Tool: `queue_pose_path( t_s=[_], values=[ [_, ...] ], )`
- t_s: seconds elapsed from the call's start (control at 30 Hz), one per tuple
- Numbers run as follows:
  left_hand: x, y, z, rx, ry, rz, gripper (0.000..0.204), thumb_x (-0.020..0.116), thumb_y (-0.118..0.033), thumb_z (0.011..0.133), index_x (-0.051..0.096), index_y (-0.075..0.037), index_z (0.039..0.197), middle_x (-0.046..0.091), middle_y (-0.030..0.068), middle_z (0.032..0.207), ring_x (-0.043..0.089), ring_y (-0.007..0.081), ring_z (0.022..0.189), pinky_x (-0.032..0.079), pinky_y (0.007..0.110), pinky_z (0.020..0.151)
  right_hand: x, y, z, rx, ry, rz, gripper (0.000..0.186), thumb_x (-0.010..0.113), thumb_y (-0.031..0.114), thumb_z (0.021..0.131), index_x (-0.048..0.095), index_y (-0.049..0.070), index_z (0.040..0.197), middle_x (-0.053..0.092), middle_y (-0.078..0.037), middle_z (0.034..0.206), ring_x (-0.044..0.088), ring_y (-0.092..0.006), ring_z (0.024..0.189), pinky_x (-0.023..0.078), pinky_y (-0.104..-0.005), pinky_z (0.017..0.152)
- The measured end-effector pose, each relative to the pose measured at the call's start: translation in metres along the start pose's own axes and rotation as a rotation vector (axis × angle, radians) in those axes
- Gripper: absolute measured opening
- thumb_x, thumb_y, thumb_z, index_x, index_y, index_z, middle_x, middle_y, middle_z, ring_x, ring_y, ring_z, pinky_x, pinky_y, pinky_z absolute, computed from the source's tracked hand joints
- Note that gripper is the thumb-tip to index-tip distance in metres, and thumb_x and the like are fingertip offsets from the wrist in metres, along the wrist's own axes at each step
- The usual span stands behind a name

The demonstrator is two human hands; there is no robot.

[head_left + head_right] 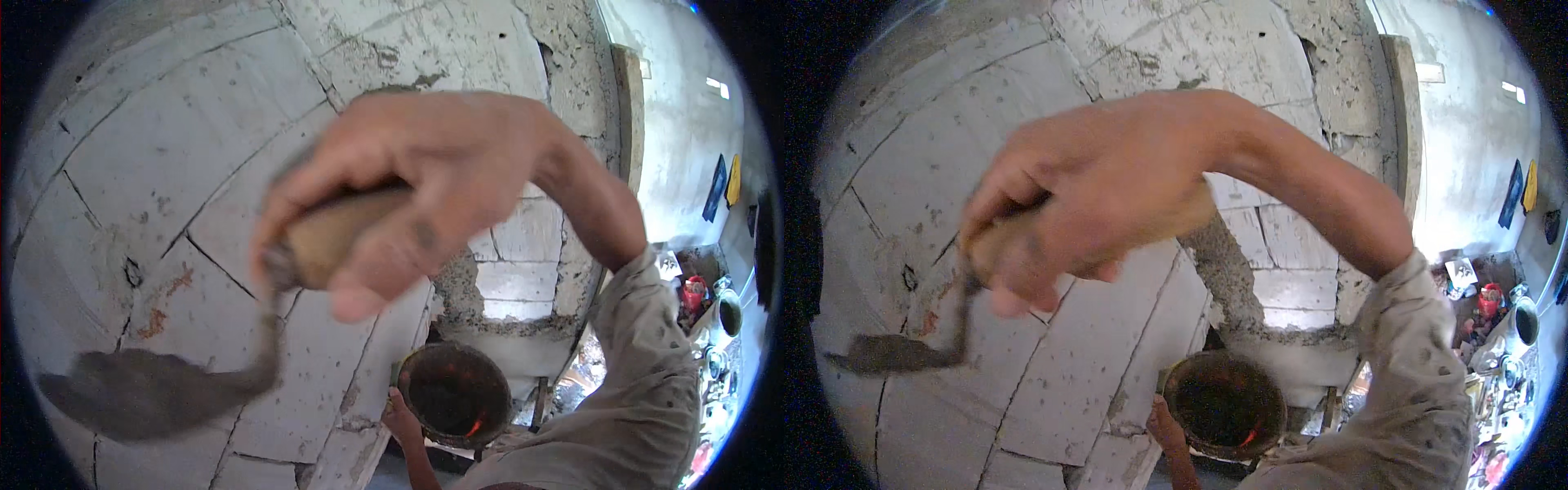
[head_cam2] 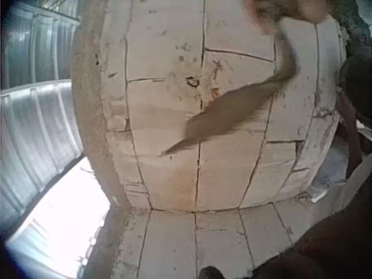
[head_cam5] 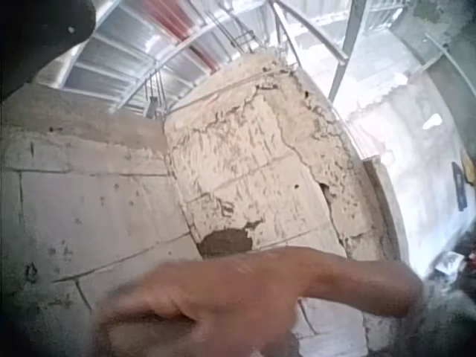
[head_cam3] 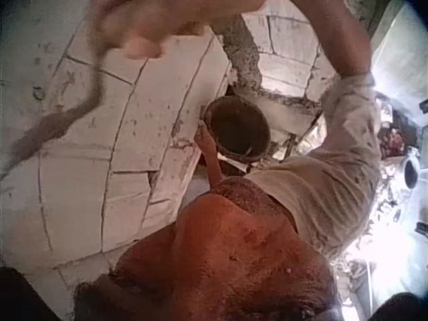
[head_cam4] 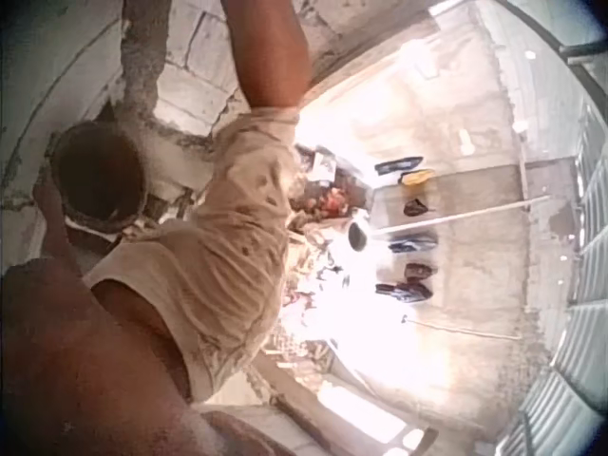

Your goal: The person applies wet mortar to a wall of concrete blocks using a trowel, scooping material from a bucket and spreading it onto the surface.

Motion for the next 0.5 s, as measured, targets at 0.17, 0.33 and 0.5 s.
queue_pose_path(
  t_s=[0.17, 0.33, 0.5],
  values=[
    [0.0, -0.004, -0.009, -0.073, -0.036, 0.073, 0.043, 0.051, -0.036, 0.094, 0.062, 0.006, 0.095, 0.062, 0.014, 0.089, 0.055, 0.0227, 0.082, 0.044, 0.038, 0.077, -0.023, -0.071, -0.005, 0.157, -0.269, 0.295, 0.052, 0.069, 0.031, 0.081, 0.053, 0.004, 0.124, 0.064, -0.009, 0.081, 0.061, -0.0133, 0.057, 0.049, -0.0227, 0.044],
    [-0.011, -0.02, -0.02, -0.212, 0.169, 0.226, 0.048, 0.049, -0.04, 0.093, 0.063, 0.006, 0.098, 0.066, 0.0157, 0.092, 0.061, 0.0266, 0.089, 0.044, 0.04, 0.078, -0.033, -0.089, -0.226, 0.697, -1.303, -0.356, 0.049, 0.056, 0.03, 0.088, 0.048, 0.007, 0.13, 0.06, -0.001, 0.096, 0.053, -0.0105, 0.074, 0.046, -0.0257, 0.066],
    [0.019, 0.025, -0.003, -0.076, 0.251, 0.491, 0.065, 0.04, -0.054, 0.091, 0.062, 0.007, 0.09, 0.061, 0.0294, 0.084, 0.058, 0.0454, 0.082, 0.042, 0.048, 0.072, 0.116, 0.059, -0.477, 1.03, -1.625, -0.493, 0.045, 0.053, 0.03, 0.092, 0.045, 0.009, 0.131, 0.052, 0.004, 0.089, 0.045, -0.005, 0.07, 0.038, -0.0198, 0.059]
  ],
)
Point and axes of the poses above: each hand's wrist, its own z-axis towards the middle knuckle, its own x-axis out of the palm, y = z × x, the point moved 2 cm from there along z, towards the middle knuckle
